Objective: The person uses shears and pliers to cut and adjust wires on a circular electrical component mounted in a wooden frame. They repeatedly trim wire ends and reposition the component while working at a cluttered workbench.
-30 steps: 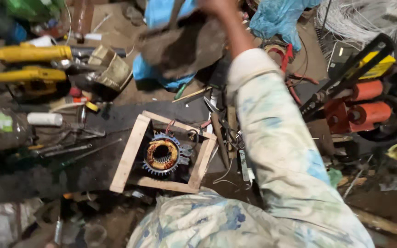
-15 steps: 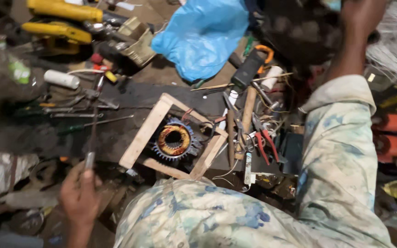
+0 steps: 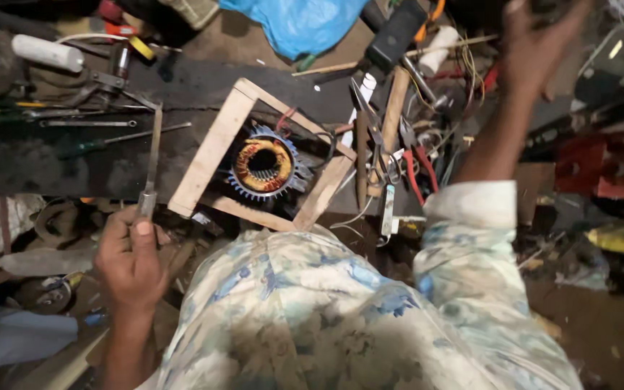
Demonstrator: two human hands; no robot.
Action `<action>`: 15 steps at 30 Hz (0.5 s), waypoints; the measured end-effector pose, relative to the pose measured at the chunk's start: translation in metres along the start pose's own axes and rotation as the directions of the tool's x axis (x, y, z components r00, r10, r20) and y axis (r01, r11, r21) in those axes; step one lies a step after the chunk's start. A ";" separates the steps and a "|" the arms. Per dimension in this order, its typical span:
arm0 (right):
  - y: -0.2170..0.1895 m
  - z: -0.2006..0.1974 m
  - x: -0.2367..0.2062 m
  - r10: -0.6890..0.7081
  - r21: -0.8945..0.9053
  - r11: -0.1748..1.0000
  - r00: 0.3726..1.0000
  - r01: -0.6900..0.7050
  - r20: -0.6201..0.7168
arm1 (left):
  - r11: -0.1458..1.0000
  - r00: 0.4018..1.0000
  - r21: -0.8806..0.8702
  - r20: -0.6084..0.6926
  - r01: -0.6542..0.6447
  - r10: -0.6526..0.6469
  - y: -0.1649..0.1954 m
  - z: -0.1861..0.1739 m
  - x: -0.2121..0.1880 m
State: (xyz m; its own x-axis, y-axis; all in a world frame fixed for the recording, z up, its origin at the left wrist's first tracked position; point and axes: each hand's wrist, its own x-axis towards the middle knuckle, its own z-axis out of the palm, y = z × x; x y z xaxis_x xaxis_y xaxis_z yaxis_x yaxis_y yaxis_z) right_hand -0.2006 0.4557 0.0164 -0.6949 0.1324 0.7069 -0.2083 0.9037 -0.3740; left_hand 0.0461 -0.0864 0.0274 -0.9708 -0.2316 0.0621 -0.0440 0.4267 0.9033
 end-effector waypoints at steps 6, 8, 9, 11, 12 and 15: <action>-0.085 -0.030 -0.155 0.490 0.134 0.777 0.724 -0.615 0.485 | 0.975 0.987 -0.173 0.105 0.137 -0.120 -0.008 0.005 0.002; -0.110 -0.043 -0.197 0.504 0.123 0.661 0.559 -0.740 0.659 | 0.943 0.959 -0.230 0.204 0.242 -0.196 -0.012 0.005 0.009; -0.119 -0.049 -0.215 0.416 0.219 0.712 0.652 -0.667 0.634 | 0.943 0.946 -0.200 0.242 0.265 -0.215 -0.012 0.002 0.013; -0.126 -0.066 -0.242 0.361 0.271 0.729 0.690 -0.628 0.628 | 0.994 0.966 0.025 0.236 0.105 -0.108 -0.009 0.002 0.017; -0.126 -0.073 -0.250 0.394 0.240 0.705 0.650 -0.667 0.650 | 0.973 0.976 0.215 0.214 -0.089 0.042 -0.005 0.002 0.020; -0.119 -0.092 -0.261 0.494 0.125 0.684 0.582 -0.719 0.646 | 0.844 0.938 0.411 0.195 -0.343 0.287 0.010 0.009 0.029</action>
State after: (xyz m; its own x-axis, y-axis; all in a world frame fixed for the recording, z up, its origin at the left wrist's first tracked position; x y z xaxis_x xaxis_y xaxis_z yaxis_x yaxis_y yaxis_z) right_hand 0.0687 0.3509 -0.0683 -0.9520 0.2600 -0.1613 0.2709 0.4715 -0.8392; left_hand 0.0150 -0.0813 0.0342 -0.9692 0.0752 0.2347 0.1993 0.7992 0.5671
